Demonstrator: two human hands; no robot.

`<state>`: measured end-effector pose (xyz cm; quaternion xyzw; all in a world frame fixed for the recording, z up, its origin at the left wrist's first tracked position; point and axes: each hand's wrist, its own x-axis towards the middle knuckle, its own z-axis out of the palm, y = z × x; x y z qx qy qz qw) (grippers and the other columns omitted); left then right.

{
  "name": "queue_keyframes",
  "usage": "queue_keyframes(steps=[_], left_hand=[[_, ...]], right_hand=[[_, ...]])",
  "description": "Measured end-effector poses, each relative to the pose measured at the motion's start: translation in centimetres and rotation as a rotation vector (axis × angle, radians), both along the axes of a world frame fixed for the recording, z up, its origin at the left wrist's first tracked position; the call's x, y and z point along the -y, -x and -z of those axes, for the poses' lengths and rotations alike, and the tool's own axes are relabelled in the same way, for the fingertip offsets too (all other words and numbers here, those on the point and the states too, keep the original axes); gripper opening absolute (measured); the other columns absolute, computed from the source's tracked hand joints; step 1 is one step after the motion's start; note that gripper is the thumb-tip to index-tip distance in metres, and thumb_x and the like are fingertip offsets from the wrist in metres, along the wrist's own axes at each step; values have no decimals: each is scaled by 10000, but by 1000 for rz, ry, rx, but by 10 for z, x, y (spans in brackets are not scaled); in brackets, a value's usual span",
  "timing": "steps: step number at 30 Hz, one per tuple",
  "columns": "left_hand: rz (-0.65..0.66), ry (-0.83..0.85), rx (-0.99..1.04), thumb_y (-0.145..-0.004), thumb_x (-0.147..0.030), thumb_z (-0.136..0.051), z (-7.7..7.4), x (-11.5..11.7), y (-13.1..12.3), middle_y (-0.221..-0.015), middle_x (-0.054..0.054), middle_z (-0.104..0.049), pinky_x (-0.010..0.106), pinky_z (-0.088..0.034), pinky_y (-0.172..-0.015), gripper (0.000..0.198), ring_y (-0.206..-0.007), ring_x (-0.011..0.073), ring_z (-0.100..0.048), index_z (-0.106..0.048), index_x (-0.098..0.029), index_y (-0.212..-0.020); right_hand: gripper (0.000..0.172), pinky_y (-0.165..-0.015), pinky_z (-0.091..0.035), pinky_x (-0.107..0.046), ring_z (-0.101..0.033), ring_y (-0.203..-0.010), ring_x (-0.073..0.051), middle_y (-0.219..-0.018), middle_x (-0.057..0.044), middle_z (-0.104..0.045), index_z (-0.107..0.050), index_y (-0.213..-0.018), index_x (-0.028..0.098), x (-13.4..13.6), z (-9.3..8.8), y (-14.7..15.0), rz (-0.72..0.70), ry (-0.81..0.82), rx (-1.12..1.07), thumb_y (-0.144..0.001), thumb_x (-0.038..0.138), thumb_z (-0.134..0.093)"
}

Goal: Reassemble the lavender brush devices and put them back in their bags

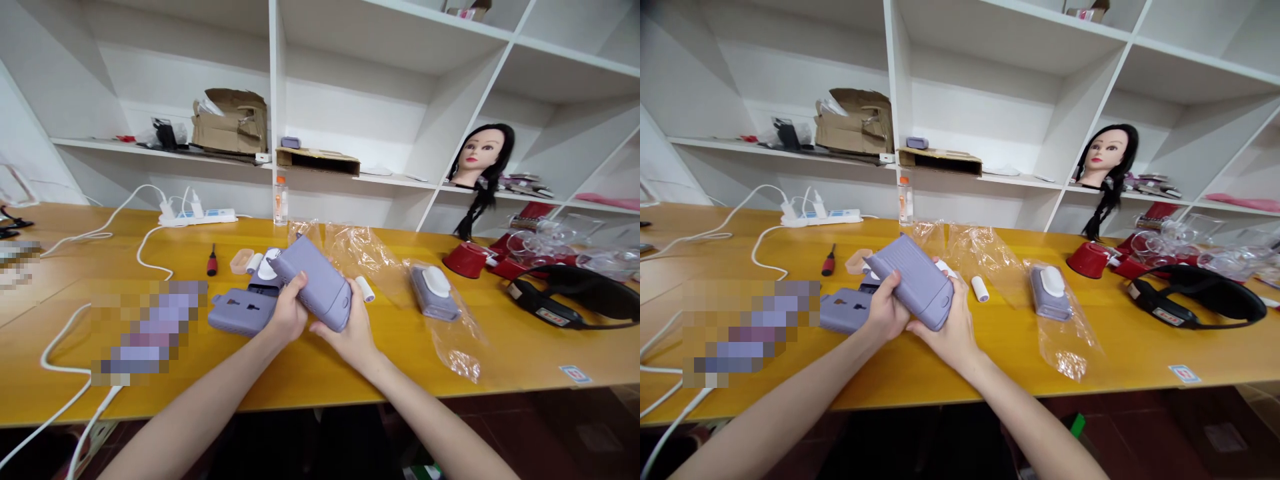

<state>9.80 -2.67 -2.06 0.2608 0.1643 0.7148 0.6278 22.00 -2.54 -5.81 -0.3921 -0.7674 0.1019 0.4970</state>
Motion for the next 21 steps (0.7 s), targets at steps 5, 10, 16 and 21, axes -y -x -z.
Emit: queue_keyframes(steps=[5,10,16,21], left_hand=[[15,40,44,-698,-350,-622,-3,-2,5,-952,92,-702,419,-421,-957,396,-1051,284,-588,-598,-138,-1032],[22,51,64,-728,-347,-586,-5,-2,9,-932,93,-704,430,-424,-954,392,-1033,288,-600,-593,-140,-1060],[59,55,89,-763,-397,-534,-5,-1,10,-932,108,-699,457,-444,-918,413,-997,297,-614,-586,-126,-1070],[67,56,100,-768,-393,-520,-7,2,9,-919,100,-699,461,-453,-900,399,-971,293,-624,-591,-134,-1063]], right_hand=[[1033,-963,-410,-500,-393,-1238,-311,-1352,-169,-358,-133,-1372,215,1,-2,-3,-58,43,84,-577,413,-763],[957,-936,-427,-522,-388,-1226,-324,-1303,-176,-368,-214,-1355,213,6,-5,-11,-39,-158,106,-592,414,-756],[559,-868,-481,-500,-500,-1094,-301,-1159,-148,-459,-473,-1096,211,6,-5,-15,-24,-493,69,-635,374,-745],[545,-801,-529,-463,-537,-1072,-312,-1143,-158,-496,-513,-1069,205,4,-4,-16,-31,-586,82,-623,403,-755]])
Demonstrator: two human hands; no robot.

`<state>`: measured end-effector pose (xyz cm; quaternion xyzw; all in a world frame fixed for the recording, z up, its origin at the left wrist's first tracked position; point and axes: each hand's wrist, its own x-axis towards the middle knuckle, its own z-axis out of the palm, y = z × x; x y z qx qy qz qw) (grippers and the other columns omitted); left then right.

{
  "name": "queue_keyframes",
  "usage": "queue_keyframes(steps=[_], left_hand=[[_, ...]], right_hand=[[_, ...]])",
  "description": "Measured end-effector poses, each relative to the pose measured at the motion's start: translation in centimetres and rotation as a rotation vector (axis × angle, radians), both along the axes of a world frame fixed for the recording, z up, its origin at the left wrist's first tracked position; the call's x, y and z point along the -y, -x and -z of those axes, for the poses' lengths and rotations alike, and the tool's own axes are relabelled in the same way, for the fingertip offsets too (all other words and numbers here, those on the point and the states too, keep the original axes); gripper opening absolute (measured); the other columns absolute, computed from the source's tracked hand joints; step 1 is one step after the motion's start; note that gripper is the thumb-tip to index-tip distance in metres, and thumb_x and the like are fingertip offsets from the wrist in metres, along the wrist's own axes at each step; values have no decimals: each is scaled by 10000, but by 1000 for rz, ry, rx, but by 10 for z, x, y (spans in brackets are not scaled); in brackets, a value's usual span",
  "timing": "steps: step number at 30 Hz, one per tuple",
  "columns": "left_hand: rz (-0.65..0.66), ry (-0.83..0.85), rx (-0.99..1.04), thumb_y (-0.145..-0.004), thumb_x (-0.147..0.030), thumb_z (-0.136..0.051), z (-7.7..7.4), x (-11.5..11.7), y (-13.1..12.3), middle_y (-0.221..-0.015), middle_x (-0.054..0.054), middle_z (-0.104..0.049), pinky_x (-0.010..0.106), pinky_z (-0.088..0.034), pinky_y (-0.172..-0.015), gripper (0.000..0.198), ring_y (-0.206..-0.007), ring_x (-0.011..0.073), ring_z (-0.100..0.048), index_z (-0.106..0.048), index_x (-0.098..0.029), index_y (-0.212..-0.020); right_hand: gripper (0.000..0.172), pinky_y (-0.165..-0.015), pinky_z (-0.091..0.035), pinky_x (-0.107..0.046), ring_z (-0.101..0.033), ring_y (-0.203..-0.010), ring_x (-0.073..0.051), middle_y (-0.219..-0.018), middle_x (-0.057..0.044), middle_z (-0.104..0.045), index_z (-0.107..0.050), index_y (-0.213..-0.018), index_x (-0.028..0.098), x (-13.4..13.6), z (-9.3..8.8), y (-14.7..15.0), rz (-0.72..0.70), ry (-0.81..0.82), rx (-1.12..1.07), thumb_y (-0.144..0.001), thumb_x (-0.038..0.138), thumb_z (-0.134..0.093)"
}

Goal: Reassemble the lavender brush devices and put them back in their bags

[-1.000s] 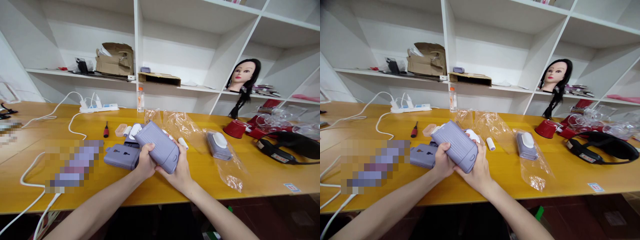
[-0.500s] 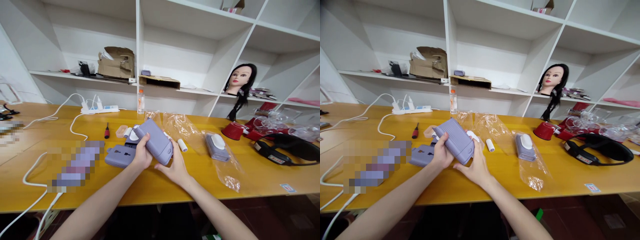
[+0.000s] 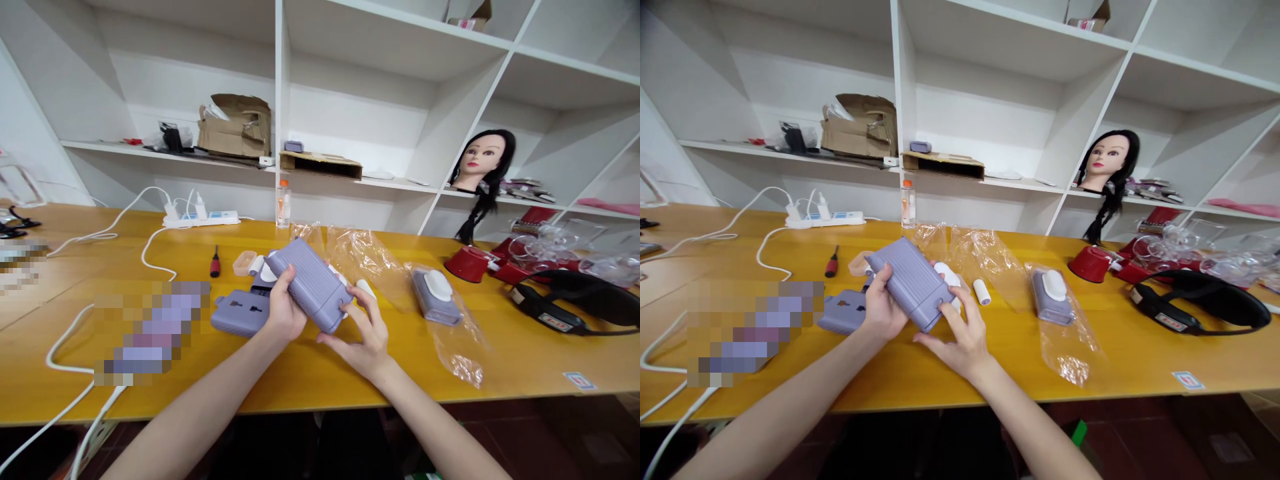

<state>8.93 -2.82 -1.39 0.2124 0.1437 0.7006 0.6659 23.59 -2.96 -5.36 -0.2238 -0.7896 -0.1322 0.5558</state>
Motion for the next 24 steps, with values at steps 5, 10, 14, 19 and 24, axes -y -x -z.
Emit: queue_keyframes(steps=[5,10,14,19,24], left_hand=[[-15,-14,-25,-757,-408,-541,3,0,0,-900,97,-700,448,-458,-892,382,-953,291,-629,-616,-132,-1009],[-16,1,-54,-753,-427,-544,4,-1,-1,-901,92,-695,431,-458,-884,391,-948,284,-627,-618,-135,-1002],[-124,10,-92,-726,-441,-579,0,-1,-1,-941,78,-684,395,-450,-883,419,-1005,268,-595,-594,-159,-1036],[-100,-48,-253,-695,-419,-634,4,-10,4,-1017,29,-651,334,-456,-842,399,-994,214,-582,-569,-216,-1033],[-99,57,-347,-638,-311,-714,10,-17,5,-834,10,-648,280,-476,-717,399,-734,145,-599,-563,-179,-983]], right_hand=[[551,-761,-545,-440,-569,-1034,-312,-1139,-165,-523,-540,-1051,204,0,2,-2,22,-33,10,-603,436,-762],[553,-785,-531,-448,-564,-1045,-307,-1153,-150,-522,-525,-1059,226,0,3,-1,16,4,3,-602,425,-765],[572,-883,-468,-462,-508,-1118,-290,-1175,-140,-510,-467,-1089,220,-1,0,1,-45,269,-65,-618,363,-759],[356,-769,-494,-365,-610,-946,-239,-1043,-83,-605,-513,-1045,222,-6,-6,2,-338,867,-326,-758,417,-596],[304,-657,-478,-294,-677,-723,-203,-780,-53,-659,-555,-910,185,-4,-13,3,-721,1441,-506,-805,464,-496]])
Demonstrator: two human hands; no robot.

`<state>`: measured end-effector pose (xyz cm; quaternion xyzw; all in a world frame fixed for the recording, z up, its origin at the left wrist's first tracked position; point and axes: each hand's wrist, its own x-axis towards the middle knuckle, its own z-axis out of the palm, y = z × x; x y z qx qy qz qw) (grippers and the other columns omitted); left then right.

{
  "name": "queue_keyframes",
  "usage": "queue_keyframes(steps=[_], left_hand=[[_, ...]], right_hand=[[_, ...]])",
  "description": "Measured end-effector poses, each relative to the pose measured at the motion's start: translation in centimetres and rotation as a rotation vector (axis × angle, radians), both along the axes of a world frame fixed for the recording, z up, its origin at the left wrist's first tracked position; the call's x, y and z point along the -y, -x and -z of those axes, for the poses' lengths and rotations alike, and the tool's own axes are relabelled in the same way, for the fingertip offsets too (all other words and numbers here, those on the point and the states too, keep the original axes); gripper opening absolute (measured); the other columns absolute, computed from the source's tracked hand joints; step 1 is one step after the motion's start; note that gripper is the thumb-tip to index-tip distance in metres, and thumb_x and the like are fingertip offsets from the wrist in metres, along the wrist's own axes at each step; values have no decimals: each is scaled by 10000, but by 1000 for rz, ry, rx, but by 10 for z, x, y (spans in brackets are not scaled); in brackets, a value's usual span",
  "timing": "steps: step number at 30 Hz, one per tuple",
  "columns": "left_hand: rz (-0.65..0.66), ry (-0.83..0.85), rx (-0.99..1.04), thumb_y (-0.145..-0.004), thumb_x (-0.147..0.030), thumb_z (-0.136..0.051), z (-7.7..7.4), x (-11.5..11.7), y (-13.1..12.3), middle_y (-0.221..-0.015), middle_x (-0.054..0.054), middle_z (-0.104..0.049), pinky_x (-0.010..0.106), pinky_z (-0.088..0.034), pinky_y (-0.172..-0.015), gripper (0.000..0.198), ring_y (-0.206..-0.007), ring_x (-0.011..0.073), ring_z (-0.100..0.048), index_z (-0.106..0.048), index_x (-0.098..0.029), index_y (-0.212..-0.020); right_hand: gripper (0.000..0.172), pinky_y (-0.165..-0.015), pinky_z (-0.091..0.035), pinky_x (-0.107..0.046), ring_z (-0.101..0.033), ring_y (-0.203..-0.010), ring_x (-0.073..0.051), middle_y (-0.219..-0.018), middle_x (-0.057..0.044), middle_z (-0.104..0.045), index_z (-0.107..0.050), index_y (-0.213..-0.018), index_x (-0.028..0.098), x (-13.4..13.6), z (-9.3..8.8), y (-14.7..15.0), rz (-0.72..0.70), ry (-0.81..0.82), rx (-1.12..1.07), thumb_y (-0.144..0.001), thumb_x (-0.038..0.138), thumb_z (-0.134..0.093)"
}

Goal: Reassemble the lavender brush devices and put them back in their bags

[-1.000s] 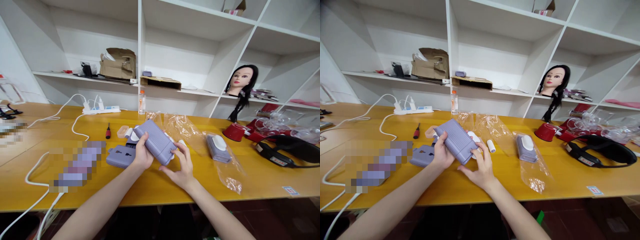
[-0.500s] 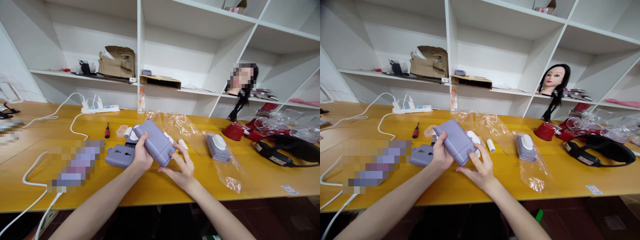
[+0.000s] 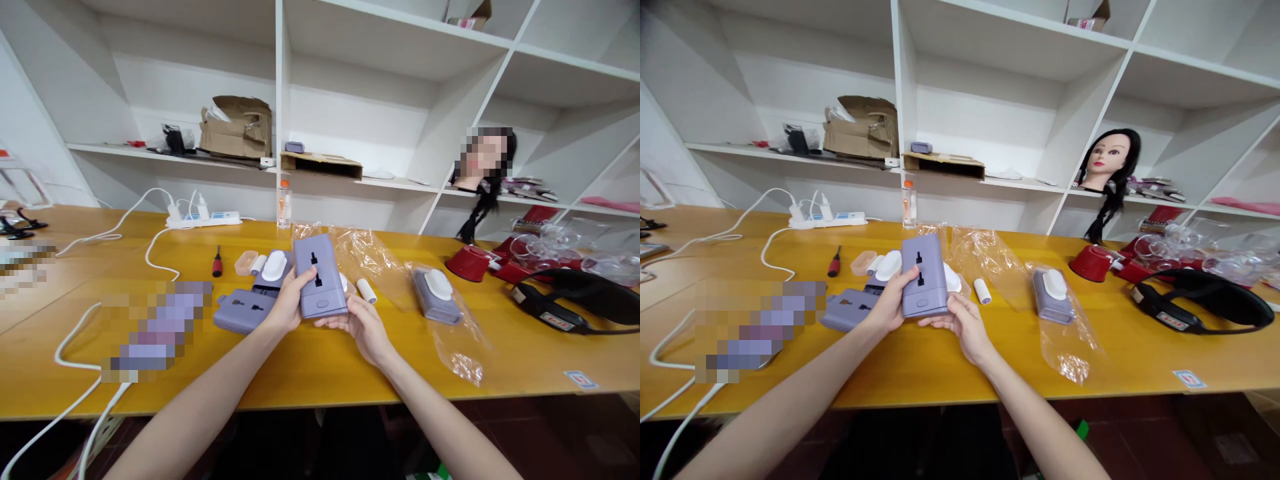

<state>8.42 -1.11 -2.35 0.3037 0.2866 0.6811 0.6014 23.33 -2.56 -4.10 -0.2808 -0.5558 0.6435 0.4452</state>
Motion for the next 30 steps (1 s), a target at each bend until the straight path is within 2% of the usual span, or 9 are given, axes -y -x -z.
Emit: queue_keyframes(steps=[2,6,12,15,19,25,30], left_hand=[[-32,-3,-16,-647,-304,-710,0,2,-3,-810,5,-637,276,-480,-688,389,-693,133,-587,-550,-177,-979],[-120,-124,-91,-672,-278,-697,4,7,-12,-935,6,-624,270,-484,-717,389,-790,139,-588,-513,-213,-1009],[-189,-242,-230,-703,-284,-673,14,11,-17,-1029,19,-612,311,-472,-808,437,-928,178,-574,-496,-248,-1101],[-201,-270,-253,-723,-288,-651,16,14,-18,-1078,35,-602,326,-459,-843,461,-972,195,-565,-479,-247,-1149],[-228,-297,-251,-723,-270,-650,14,21,-21,-1064,27,-600,323,-445,-865,482,-972,195,-562,-471,-257,-1170],[-193,-240,-170,-677,-245,-690,11,25,-21,-970,20,-632,320,-462,-820,458,-887,197,-590,-529,-258,-1105],[-167,-291,-214,-693,-253,-680,12,20,-16,-976,20,-625,313,-472,-790,491,-871,187,-588,-499,-257,-1150]], right_hand=[[321,-670,-472,-292,-680,-739,-202,-844,-54,-667,-550,-978,189,2,-1,1,-55,32,-13,-756,419,-577],[413,-640,-462,-282,-676,-679,-186,-845,-15,-669,-536,-998,215,3,-1,3,6,81,59,-621,269,-696],[268,-612,-446,-268,-652,-604,-163,-714,-3,-655,-579,-847,167,0,3,4,-18,210,123,-598,219,-663],[221,-595,-438,-254,-603,-572,-130,-647,14,-633,-603,-771,153,1,3,4,34,182,103,-565,189,-672],[166,-553,-412,-223,-495,-522,-86,-559,51,-580,-609,-671,155,3,2,6,101,67,23,-519,99,-649],[140,-557,-457,-276,-530,-514,-122,-574,34,-602,-606,-685,160,4,1,7,56,16,1,-553,120,-632],[255,-539,-429,-241,-561,-498,-102,-622,37,-622,-598,-816,164,1,3,3,-19,88,49,-578,153,-687]])
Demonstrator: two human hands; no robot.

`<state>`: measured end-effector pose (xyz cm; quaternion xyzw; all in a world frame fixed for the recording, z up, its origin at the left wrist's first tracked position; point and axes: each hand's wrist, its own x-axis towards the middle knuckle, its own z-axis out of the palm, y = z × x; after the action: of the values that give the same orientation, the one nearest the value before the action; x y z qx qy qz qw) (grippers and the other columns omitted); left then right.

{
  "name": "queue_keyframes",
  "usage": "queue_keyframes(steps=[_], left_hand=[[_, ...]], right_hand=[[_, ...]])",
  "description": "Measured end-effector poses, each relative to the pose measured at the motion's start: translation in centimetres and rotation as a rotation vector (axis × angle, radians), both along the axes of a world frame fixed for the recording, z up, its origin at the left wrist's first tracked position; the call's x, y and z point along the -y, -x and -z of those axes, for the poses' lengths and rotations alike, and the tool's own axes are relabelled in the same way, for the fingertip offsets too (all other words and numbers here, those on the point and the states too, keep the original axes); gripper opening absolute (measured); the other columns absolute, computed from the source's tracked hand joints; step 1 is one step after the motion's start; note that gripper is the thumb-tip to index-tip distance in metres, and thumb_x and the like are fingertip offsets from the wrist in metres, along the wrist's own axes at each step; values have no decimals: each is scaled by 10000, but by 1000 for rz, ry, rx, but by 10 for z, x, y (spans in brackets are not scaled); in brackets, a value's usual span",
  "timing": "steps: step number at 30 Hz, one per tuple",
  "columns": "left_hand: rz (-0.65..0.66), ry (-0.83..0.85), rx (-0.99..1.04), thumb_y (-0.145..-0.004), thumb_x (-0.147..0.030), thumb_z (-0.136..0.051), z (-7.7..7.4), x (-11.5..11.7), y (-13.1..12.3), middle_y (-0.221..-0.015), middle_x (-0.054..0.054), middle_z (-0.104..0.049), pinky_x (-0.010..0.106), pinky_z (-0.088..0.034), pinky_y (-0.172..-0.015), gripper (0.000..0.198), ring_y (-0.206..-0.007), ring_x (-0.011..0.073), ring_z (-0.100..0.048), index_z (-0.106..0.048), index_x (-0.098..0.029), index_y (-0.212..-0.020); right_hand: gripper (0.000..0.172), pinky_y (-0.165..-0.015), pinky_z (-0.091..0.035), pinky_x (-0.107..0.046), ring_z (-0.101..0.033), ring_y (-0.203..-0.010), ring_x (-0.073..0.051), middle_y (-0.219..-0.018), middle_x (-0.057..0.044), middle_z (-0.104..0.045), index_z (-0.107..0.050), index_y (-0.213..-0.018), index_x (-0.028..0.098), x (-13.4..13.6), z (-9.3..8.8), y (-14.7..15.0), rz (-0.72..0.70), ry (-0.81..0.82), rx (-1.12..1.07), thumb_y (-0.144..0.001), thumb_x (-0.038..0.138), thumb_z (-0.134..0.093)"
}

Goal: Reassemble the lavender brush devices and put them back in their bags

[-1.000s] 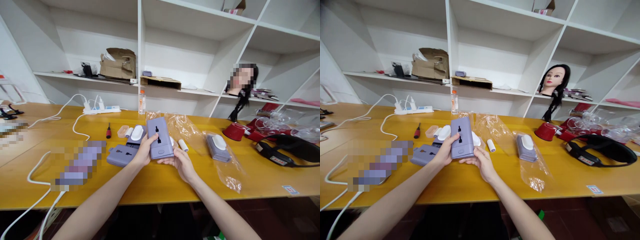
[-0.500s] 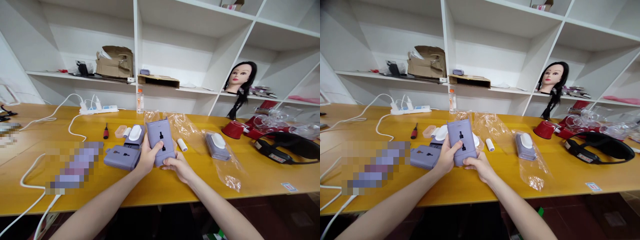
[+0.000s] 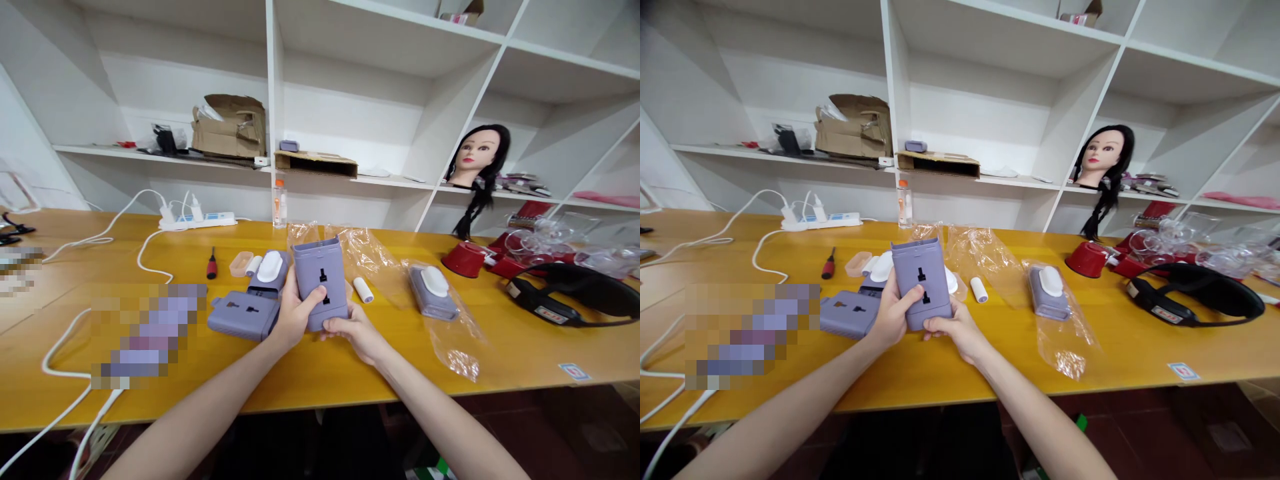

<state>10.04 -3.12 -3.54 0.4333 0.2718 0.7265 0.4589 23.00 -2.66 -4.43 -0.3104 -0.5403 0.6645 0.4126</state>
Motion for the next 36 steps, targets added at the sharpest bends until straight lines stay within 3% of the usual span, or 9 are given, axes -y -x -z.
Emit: queue_keyframes(steps=[7,13,17,21,28,33,36], left_hand=[[7,35,105,-678,-248,-691,-5,-5,2,-977,1,-625,281,-471,-786,410,-896,163,-581,-530,-248,-1055],[-2,141,239,-677,-278,-686,-11,-6,2,-942,9,-641,276,-482,-769,373,-869,164,-602,-528,-228,-1011],[24,160,223,-691,-271,-668,-10,-4,1,-956,8,-641,298,-483,-788,410,-869,167,-605,-513,-241,-1070],[57,194,208,-680,-254,-671,-5,-5,-1,-1009,13,-634,302,-467,-824,417,-915,172,-595,-519,-235,-1068],[125,254,228,-692,-263,-674,1,-3,-5,-973,-1,-630,297,-468,-801,412,-875,152,-586,-516,-244,-1072],[111,222,236,-683,-270,-684,0,-6,-2,-1011,6,-629,304,-461,-833,448,-910,161,-592,-514,-253,-1097],[78,190,236,-672,-280,-692,-1,-9,0,-1009,2,-634,313,-457,-844,471,-919,165,-594,-508,-260,-1105]], right_hand=[[504,-567,-493,-273,-560,-561,-107,-739,18,-628,-535,-978,185,0,4,2,-34,-64,8,-534,195,-774],[777,-587,-500,-259,-579,-696,-131,-1023,-45,-590,-383,-1187,254,-2,16,9,335,-465,225,-525,215,-787],[910,-644,-524,-293,-604,-849,-187,-1143,-78,-538,-300,-1281,278,-4,19,8,363,-562,338,-518,237,-794],[913,-770,-529,-341,-555,-1052,-237,-1264,-107,-456,-288,-1303,276,-5,22,2,354,-615,292,-540,257,-788],[875,-730,-546,-340,-603,-925,-213,-1184,-98,-519,-327,-1288,263,-3,24,-6,317,-584,275,-548,256,-794],[903,-750,-537,-351,-601,-940,-217,-1156,-89,-542,-345,-1292,265,-6,19,-1,356,-591,280,-514,228,-801],[913,-719,-538,-337,-611,-894,-202,-1148,-88,-553,-316,-1314,270,-4,15,2,310,-561,270,-534,204,-786]])
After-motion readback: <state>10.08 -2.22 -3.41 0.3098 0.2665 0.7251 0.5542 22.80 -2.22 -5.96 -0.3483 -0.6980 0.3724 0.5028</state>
